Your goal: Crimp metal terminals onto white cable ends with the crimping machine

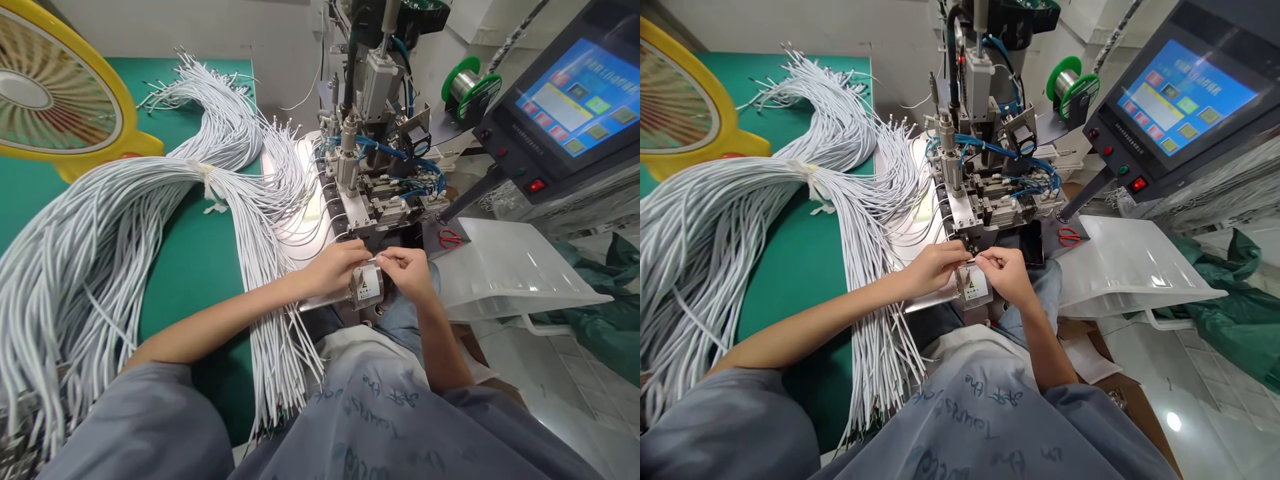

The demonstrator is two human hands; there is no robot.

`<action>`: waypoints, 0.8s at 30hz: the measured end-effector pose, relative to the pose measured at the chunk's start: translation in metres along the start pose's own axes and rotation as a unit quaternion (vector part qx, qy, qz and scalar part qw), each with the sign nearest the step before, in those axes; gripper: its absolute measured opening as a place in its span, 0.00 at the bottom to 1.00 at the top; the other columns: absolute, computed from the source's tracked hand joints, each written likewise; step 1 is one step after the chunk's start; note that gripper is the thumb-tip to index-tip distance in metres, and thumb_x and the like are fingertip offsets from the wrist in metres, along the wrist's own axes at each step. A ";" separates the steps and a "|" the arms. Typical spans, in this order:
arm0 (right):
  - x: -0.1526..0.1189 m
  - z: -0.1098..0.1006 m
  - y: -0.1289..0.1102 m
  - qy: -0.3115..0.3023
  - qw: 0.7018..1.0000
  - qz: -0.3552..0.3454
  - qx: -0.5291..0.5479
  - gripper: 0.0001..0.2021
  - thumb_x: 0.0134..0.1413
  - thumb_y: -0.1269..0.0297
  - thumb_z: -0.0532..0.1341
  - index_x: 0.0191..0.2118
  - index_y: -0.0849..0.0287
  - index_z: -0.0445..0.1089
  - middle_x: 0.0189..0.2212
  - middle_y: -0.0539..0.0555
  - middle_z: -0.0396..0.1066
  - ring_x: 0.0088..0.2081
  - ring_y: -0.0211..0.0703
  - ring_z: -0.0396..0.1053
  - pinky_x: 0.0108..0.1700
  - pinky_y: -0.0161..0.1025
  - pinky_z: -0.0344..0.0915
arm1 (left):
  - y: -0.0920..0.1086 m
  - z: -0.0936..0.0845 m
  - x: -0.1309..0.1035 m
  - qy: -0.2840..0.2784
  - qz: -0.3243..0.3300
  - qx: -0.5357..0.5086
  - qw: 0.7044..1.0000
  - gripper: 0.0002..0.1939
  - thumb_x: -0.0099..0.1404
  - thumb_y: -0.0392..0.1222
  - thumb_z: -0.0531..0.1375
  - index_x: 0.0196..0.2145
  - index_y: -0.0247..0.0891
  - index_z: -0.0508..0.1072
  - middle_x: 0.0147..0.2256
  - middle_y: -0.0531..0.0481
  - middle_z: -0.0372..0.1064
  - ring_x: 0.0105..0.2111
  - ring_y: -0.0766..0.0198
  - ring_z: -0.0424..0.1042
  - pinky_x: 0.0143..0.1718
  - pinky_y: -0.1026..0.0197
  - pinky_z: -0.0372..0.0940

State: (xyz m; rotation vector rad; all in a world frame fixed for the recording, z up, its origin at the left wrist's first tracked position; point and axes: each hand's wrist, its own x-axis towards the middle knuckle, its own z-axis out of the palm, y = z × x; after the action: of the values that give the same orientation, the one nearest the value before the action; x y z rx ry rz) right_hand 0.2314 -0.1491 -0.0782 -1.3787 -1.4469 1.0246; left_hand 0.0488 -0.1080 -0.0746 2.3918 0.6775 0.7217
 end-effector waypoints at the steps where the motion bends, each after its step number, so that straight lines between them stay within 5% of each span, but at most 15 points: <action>1: 0.000 0.002 0.001 0.006 1.000 0.004 0.001 0.11 0.48 0.59 0.61 0.22 0.60 0.72 0.18 0.48 0.61 0.21 0.35 0.54 0.24 0.35 0.52 | 0.000 0.002 -0.001 0.009 0.000 0.007 1.000 0.14 0.65 0.32 0.48 0.37 0.32 0.73 0.29 0.48 0.64 0.28 0.68 0.64 0.28 0.67 0.60; 7: -0.001 0.018 0.006 0.087 0.995 0.006 0.038 0.11 0.48 0.57 0.61 0.24 0.59 0.72 0.18 0.49 0.62 0.23 0.37 0.57 0.26 0.36 0.56 | 0.000 0.007 -0.001 0.056 -0.004 0.055 0.997 0.13 0.66 0.34 0.49 0.35 0.32 0.73 0.27 0.49 0.64 0.27 0.69 0.65 0.28 0.68 0.60; 13: 0.002 0.014 0.002 0.064 0.998 -0.013 -0.024 0.11 0.47 0.61 0.60 0.22 0.61 0.72 0.15 0.45 0.52 0.20 0.33 0.50 0.24 0.34 0.52 | -0.005 0.006 -0.003 0.022 0.040 0.219 0.975 0.15 0.62 0.28 0.46 0.34 0.31 0.72 0.26 0.49 0.64 0.23 0.69 0.61 0.22 0.67 0.55; 19: 0.001 0.034 0.011 0.137 0.987 -0.060 0.054 0.10 0.50 0.62 0.59 0.26 0.62 0.73 0.17 0.47 0.55 0.22 0.34 0.53 0.24 0.34 0.52 | -0.005 0.015 -0.003 0.105 0.013 0.053 0.993 0.11 0.66 0.35 0.51 0.32 0.33 0.72 0.25 0.51 0.65 0.25 0.71 0.65 0.26 0.69 0.61; 24: -0.001 0.029 0.009 0.157 0.971 -0.136 -0.116 0.12 0.53 0.66 0.57 0.21 0.61 0.69 0.16 0.44 0.47 0.20 0.32 0.46 0.24 0.36 0.47 | -0.009 0.010 -0.002 0.071 0.063 0.189 0.977 0.14 0.67 0.32 0.47 0.33 0.31 0.72 0.25 0.50 0.65 0.22 0.70 0.63 0.22 0.68 0.58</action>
State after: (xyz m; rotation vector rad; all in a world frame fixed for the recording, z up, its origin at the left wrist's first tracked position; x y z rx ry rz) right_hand 0.2058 -0.1501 -0.0948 -1.3839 -1.4942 0.4496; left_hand 0.0512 -0.1061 -0.0878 2.7698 0.7849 0.8898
